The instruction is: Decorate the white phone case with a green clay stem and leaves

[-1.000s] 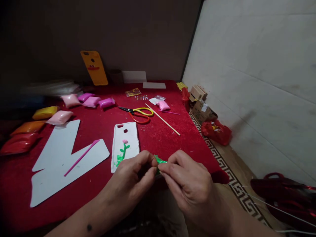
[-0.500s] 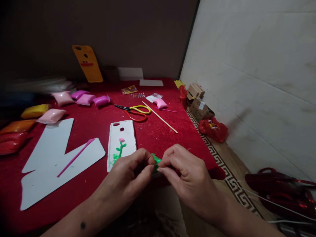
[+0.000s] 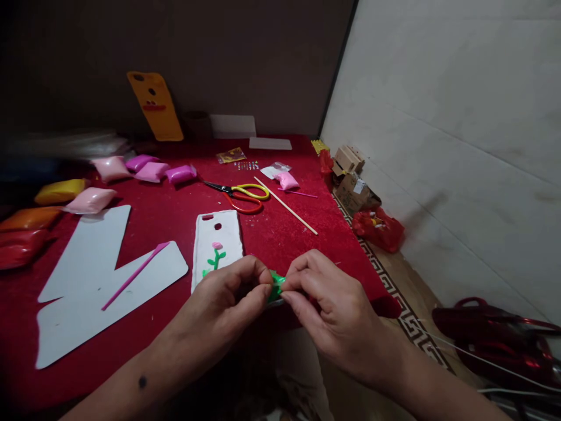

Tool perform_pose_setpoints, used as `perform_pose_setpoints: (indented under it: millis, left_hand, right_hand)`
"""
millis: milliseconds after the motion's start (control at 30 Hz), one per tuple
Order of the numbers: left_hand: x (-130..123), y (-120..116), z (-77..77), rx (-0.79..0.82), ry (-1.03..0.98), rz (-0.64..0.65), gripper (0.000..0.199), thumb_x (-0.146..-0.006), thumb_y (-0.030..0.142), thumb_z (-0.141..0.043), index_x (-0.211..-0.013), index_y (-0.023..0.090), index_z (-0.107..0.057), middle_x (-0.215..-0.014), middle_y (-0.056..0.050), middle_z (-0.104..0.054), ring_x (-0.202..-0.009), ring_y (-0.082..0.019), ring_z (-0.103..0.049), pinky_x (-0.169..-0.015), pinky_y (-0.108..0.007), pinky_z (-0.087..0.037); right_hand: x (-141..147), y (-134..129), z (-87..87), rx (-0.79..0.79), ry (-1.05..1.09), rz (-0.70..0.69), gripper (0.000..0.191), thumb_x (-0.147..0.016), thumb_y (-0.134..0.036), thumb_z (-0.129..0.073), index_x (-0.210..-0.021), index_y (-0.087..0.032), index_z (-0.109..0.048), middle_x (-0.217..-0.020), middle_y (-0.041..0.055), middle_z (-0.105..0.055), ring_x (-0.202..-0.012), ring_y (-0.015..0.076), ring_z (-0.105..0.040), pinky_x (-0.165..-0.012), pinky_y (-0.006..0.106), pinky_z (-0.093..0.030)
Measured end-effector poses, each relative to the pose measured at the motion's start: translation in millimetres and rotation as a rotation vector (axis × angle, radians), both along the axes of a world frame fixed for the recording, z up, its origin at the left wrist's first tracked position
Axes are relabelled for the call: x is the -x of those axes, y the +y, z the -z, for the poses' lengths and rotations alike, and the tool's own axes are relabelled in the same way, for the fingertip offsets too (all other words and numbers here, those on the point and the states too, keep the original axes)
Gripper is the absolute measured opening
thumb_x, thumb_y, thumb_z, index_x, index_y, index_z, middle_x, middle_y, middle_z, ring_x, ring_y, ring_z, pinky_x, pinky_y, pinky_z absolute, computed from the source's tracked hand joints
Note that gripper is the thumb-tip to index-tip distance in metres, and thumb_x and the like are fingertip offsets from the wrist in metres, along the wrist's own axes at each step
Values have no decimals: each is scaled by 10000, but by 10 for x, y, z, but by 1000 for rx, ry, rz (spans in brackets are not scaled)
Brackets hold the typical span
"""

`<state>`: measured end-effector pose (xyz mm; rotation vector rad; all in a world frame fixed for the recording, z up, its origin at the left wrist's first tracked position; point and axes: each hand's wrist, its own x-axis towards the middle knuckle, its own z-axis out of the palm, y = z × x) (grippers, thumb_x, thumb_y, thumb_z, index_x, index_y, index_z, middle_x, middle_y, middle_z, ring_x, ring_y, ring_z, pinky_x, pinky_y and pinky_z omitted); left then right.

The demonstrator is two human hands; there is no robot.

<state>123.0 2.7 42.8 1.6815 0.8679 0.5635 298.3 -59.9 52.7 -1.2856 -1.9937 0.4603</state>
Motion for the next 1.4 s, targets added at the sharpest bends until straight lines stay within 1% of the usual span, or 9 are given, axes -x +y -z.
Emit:
perform_pose_setpoints:
  millis: [167,367,500,800,933,1100,1233,1300,1400]
  left_hand:
    - [14,0,3,25,-7,5,122,-855,172,-486,-738,192,-514,-592,84,-464,-534,-58,-397,-470,-176,-305]
    - [12,16,32,32,-9,-5,128,-874,227,-497,-751,199,-519,-616,77,-487,-566,-67,-422,-495,-185,-323]
    - [20,26,20,34,-6,-9,135,-873,229,-488,-745,198,-515,-608,76,-479,-551,-68,-406,-489,-192,-308]
    - [43,40,-21,62,-20,40,121,-866,229,-482,-750,197,-497,-609,68,-464,-560,-83,-386,-497,-208,-300]
    - [63,33,-37,71,-46,93,143,-885,255,-477,-757,196,-503,-630,63,-464,-578,-88,-383,-511,-212,-301]
    - [124,1,-101,-20,11,86,207,-915,317,-479,-773,188,-555,-684,36,-535,-617,-97,-446,-558,-212,-346]
    - [147,-13,-91,-192,88,91,101,-830,275,-636,-856,191,-585,-813,1,-582,-690,-115,-505,-590,-217,-377]
    - [148,-14,-62,-325,72,65,35,-854,189,-582,-820,183,-580,-834,-17,-586,-705,-116,-527,-609,-219,-389]
    - [152,-10,-26,-405,47,29,143,-900,150,-484,-791,182,-572,-792,-17,-587,-695,-114,-539,-605,-220,-387]
  right_hand:
    - [3,-26,-48,27,13,-72,246,-905,-35,-476,-1076,-166,-595,-981,52,-506,-887,106,-530,-731,208,-474]
    - [10,-34,9,-94,-160,-112,261,-872,-32,-527,-1114,-114,-579,-1000,97,-505,-960,173,-519,-787,281,-492]
    - [-8,-32,10,-122,-92,-117,334,-861,-13,-535,-1173,-128,-568,-1044,97,-500,-979,156,-533,-808,247,-500]
    - [-102,113,88,71,36,-45,369,-852,-120,-646,-1196,-201,-543,-1080,63,-552,-961,135,-569,-770,201,-496]
    - [-109,173,94,142,118,-135,180,-866,-181,-660,-1044,-194,-635,-985,45,-584,-882,127,-587,-751,212,-486]
    - [-67,178,107,161,223,-111,56,-894,-193,-620,-901,-176,-674,-857,29,-597,-733,105,-577,-632,205,-456]
    - [-11,187,107,181,274,-30,100,-889,-203,-629,-815,-180,-691,-807,17,-587,-727,105,-582,-647,205,-455]
    - [12,189,90,180,264,4,100,-885,-215,-635,-823,-188,-708,-812,17,-583,-734,107,-583,-656,205,-458]
    - [18,188,49,181,254,-7,129,-903,-228,-607,-856,-195,-722,-810,19,-583,-742,111,-586,-666,209,-465]
